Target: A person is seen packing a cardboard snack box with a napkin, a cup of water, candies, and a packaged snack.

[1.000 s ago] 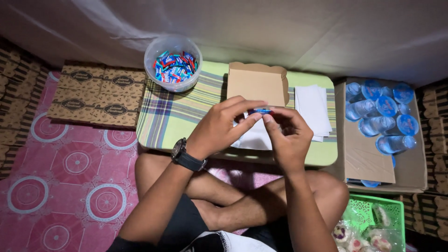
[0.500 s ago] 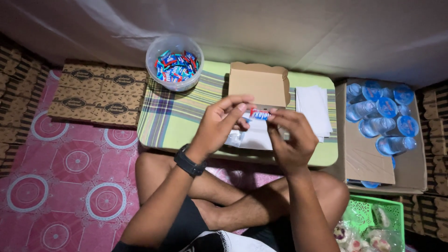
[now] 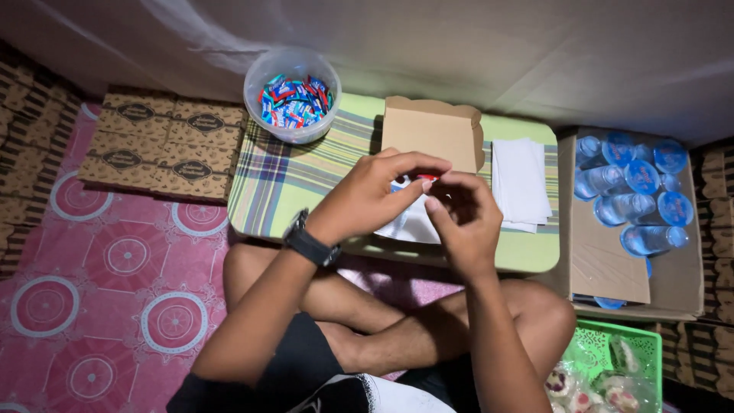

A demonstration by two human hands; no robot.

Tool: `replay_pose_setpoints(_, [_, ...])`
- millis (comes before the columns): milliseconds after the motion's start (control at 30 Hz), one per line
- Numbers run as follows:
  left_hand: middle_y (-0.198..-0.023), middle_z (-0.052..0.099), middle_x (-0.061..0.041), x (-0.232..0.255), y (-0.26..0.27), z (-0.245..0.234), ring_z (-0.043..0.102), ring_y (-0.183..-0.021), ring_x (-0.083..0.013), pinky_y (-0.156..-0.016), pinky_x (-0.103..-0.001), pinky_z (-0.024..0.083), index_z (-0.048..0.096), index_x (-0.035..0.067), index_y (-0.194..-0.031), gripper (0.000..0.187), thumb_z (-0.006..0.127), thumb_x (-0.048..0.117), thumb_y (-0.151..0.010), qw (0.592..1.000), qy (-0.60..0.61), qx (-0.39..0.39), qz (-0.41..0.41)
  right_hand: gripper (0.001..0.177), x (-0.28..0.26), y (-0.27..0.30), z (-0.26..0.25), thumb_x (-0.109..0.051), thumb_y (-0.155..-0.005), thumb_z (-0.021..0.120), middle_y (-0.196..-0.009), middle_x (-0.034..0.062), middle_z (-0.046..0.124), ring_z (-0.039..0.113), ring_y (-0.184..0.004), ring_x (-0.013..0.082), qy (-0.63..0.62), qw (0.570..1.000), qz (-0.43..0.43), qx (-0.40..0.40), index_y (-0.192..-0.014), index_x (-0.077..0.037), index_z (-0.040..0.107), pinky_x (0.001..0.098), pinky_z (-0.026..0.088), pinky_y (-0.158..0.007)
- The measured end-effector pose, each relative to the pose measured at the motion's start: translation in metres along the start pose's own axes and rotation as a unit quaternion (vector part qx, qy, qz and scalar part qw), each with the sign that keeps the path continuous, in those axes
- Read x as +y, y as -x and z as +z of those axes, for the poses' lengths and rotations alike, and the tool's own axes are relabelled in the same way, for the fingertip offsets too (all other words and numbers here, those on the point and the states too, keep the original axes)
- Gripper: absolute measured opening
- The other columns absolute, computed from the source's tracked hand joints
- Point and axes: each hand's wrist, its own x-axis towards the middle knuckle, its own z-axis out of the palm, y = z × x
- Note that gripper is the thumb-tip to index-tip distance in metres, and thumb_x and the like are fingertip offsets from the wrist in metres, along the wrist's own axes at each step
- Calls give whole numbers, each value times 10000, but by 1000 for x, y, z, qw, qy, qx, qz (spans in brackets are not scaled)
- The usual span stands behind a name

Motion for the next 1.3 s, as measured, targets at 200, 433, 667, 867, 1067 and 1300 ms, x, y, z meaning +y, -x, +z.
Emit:
replay_pose_setpoints(200, [-1312,670,-196,-26,-12,4,649,-1208,-431,-1023,-504,533,644,82,-1314,416,733,99,-908,999,-2,37,28,477,2,-29,4,108,-906,699,-998,168,626,638,-910,166,6,998,54,-18,-1346,21,537,269,583,-838])
replay_pose_setpoints(433, [-1203,623,-64,-74,23,7,676,-1105,-328,-914,-455,573,646,170,-1306,389,702,175,-921,972,-216,71,-61,129,31,-40,13,-23,-833,817,-877,78,745,748,-851,275,302,951,-10,-66,-918,-106,768,374,598,-744])
replay_pose_setpoints(667, [-1113,551,-48,-94,34,18,646,-1041,-317,-800,-464,583,708,147,-1139,259,649,298,-937,927,-371,20,-57,302,27,-36,21,-319,-1007,572,-652,172,678,697,-725,405,390,880,210,-172,-1032,-132,808,523,501,-668])
replay_pose_setpoints(867, [-1097,522,-37,-100,34,19,635,-1029,-306,-778,-450,576,729,147,-1118,261,644,314,-937,923,-378,-3,-78,557,18,-56,22,-391,-998,328,-1255,238,694,543,-1295,494,356,837,314,-273,-1214,-72,730,610,355,-1133])
replay_pose_setpoints(1067, [-1102,519,-39,-95,32,19,634,-1062,-329,-821,-468,571,730,137,-1101,265,658,317,-921,920,-381,-8,-92,615,30,-59,20,-439,-1040,216,-1396,297,571,433,-1364,556,419,781,257,-386,-1245,-69,661,699,262,-1163])
replay_pose_setpoints(1300, [-1093,584,-68,-94,29,17,673,-1022,-379,-808,-527,577,752,122,-1065,251,665,318,-937,930,-355,-11,-92,567,60,-48,8,-432,-1073,220,-1349,251,547,432,-1323,568,433,785,203,-394,-1260,-84,626,766,321,-1061])
